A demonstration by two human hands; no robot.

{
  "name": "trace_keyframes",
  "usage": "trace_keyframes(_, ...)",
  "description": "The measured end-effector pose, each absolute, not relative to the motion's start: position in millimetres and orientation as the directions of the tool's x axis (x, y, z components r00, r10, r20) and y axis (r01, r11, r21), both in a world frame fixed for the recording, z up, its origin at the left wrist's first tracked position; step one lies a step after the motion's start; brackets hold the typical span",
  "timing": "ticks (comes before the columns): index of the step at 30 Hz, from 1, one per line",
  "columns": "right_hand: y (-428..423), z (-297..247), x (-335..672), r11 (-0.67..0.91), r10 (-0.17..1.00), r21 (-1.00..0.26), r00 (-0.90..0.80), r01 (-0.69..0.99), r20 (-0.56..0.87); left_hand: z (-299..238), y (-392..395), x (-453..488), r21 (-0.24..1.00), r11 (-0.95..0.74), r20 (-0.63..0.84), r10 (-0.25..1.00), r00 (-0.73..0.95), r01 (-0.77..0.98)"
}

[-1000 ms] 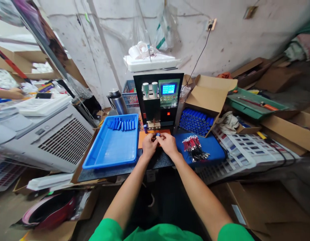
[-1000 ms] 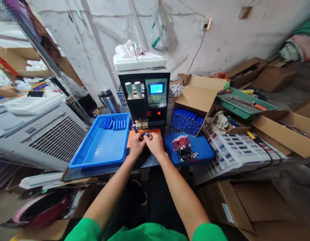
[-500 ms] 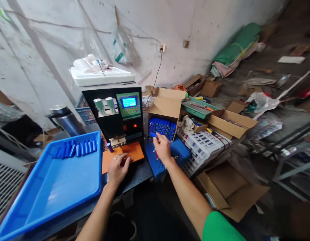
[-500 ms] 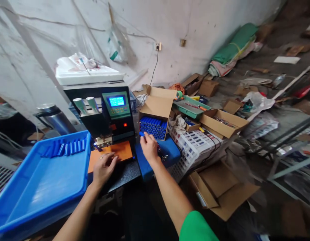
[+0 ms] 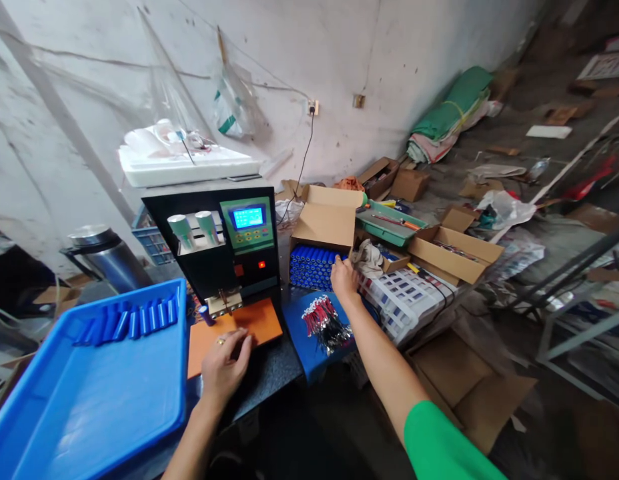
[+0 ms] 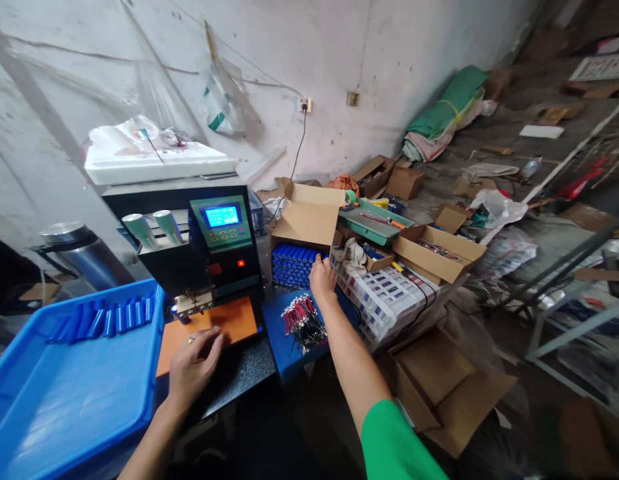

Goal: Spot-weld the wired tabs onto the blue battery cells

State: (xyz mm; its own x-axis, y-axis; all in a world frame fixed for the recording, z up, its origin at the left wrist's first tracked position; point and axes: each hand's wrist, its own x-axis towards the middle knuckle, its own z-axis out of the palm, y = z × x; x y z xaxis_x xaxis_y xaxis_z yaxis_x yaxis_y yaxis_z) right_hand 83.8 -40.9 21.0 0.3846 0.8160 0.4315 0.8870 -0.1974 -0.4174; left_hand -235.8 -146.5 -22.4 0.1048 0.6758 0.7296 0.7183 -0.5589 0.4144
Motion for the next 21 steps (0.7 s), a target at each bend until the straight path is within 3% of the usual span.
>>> trace_keyframes(7,-47.5,27.3,94.8,-0.167,0.867,-0.406,0.330,0.898,0.374,-21.5,-148.3,-232.0,0.413,-0.553,0.726,0.680,0.105,0.723)
trace_keyframes(13,-72.8,7.5,100.8,0.108,0.830,-0.563,0.237,0.820,0.505,-22.1,-149.8,-227.0,0.450,-0.540,0.706,0.703,0.087,0.712)
trace_keyframes(17,-84.8,-10.3,91.6,0.126,0.927,-0.634,0.137,0.763,0.348,-22.8,-150.7,-226.4,0.487,-0.522,0.679,0.731,0.072,0.700)
trace_keyframes(21,-86.0,-16.5,78.8,0.077,0.970,-0.581,0.075,0.810,0.233,-23.1,-152.0,-227.0,0.501,-0.514,0.661,0.746,0.075,0.696)
